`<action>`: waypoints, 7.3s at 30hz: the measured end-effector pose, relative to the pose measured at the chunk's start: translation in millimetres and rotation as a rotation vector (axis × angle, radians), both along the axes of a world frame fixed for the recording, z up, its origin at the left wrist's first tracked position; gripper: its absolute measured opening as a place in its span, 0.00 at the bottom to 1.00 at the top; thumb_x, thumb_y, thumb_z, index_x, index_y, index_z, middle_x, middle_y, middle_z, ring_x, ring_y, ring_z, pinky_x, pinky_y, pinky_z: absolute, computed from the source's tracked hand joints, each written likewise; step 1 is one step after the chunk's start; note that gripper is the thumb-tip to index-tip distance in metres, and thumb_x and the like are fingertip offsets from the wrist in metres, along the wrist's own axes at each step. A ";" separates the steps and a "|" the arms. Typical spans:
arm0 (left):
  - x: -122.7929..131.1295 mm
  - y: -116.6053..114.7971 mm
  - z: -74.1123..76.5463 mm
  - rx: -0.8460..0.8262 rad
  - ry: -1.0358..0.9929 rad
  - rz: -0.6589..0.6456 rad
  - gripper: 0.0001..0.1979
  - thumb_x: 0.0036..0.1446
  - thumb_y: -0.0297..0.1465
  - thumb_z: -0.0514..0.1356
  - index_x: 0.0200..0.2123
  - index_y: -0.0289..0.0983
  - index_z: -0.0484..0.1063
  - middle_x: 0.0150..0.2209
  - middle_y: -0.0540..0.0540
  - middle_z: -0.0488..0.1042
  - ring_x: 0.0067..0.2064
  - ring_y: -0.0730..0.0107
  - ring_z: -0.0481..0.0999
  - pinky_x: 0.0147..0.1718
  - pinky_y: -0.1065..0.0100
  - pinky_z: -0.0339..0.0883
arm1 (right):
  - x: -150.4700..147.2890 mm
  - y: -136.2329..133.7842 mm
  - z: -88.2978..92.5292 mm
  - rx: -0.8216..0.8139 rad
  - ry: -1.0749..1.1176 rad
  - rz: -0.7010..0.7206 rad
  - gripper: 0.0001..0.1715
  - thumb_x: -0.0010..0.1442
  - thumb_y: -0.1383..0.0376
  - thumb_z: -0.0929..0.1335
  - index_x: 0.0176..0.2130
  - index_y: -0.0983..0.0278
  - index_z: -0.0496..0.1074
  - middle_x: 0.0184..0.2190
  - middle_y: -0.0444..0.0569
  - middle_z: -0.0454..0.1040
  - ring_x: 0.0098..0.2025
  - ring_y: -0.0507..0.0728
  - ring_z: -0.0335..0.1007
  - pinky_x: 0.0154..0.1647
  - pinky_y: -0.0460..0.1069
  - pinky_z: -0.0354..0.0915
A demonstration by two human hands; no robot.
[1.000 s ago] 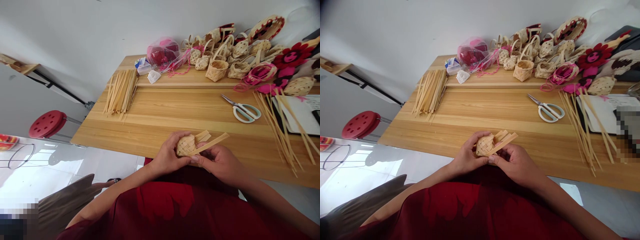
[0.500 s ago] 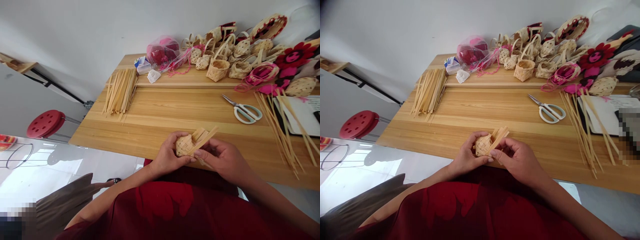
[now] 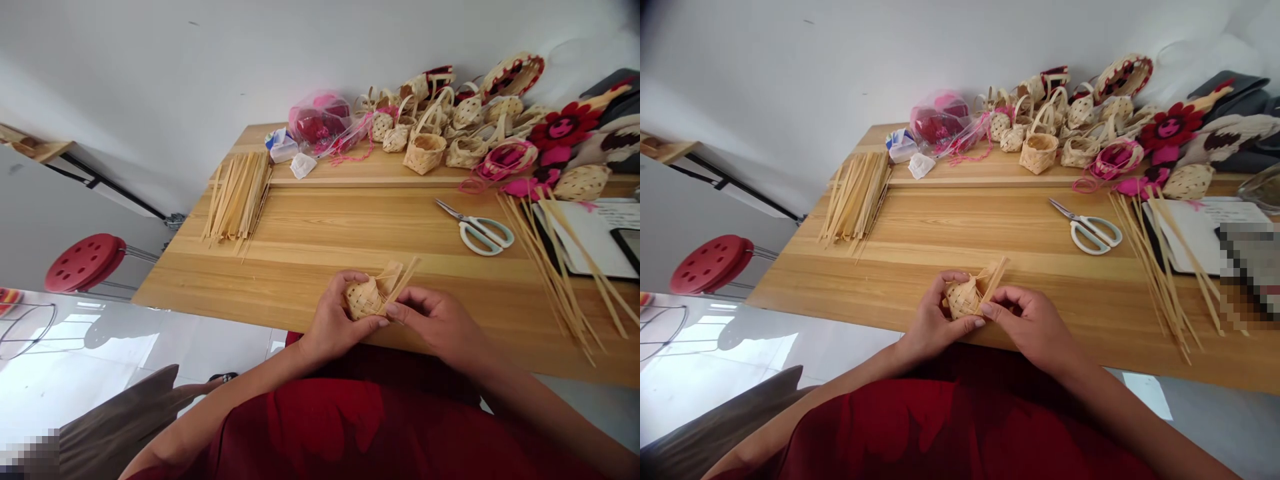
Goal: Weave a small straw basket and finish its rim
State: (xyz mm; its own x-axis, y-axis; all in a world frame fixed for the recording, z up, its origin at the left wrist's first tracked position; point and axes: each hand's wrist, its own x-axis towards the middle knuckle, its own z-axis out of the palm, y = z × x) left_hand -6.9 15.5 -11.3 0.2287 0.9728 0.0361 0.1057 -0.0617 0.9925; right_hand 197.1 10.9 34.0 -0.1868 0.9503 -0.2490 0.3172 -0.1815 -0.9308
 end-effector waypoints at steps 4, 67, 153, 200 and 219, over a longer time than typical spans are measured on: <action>1.2 3.2 -3.8 0.008 0.018 0.034 0.35 0.49 0.43 0.78 0.56 0.42 0.68 0.55 0.41 0.73 0.56 0.54 0.74 0.54 0.58 0.71 | 0.3 -6.7 6.3 0.331 -0.170 -0.129 0.09 0.62 0.55 0.74 0.33 0.56 0.79 0.30 0.46 0.80 0.32 0.58 0.71 0.38 0.54 0.67; 5.2 -4.9 13.1 -0.085 -0.158 -0.036 0.29 0.56 0.40 0.74 0.56 0.41 0.66 0.47 0.45 0.73 0.42 0.68 0.73 0.43 0.66 0.70 | 4.8 14.1 17.6 0.095 -0.043 0.109 0.17 0.61 0.50 0.72 0.31 0.59 0.76 0.28 0.44 0.75 0.32 0.56 0.68 0.34 0.51 0.63; 6.7 11.4 27.2 -0.092 -0.075 0.113 0.18 0.64 0.45 0.66 0.33 0.36 0.73 0.59 0.38 0.74 0.54 0.60 0.77 0.42 0.68 0.74 | -2.8 -2.6 -25.5 0.415 -0.183 0.002 0.16 0.61 0.64 0.74 0.48 0.56 0.71 0.38 0.46 0.85 0.36 0.59 0.82 0.36 0.53 0.73; 2.2 -0.8 29.6 -0.445 -0.372 0.193 0.19 0.54 0.39 0.71 0.23 0.35 0.67 0.59 0.40 0.72 0.58 0.58 0.74 0.49 0.63 0.73 | -16.4 -10.9 -15.7 0.631 -0.318 -0.116 0.03 0.65 0.65 0.71 0.41 0.57 0.75 0.38 0.46 0.84 0.38 0.58 0.81 0.41 0.52 0.72; -16.5 6.2 25.5 -0.067 0.071 0.123 0.12 0.60 0.40 0.69 0.35 0.37 0.81 0.35 0.45 0.81 0.36 0.68 0.77 0.36 0.68 0.70 | -16.1 -14.6 -10.4 0.597 -0.329 -0.020 0.02 0.66 0.66 0.70 0.40 0.57 0.72 0.38 0.47 0.83 0.40 0.60 0.80 0.42 0.54 0.72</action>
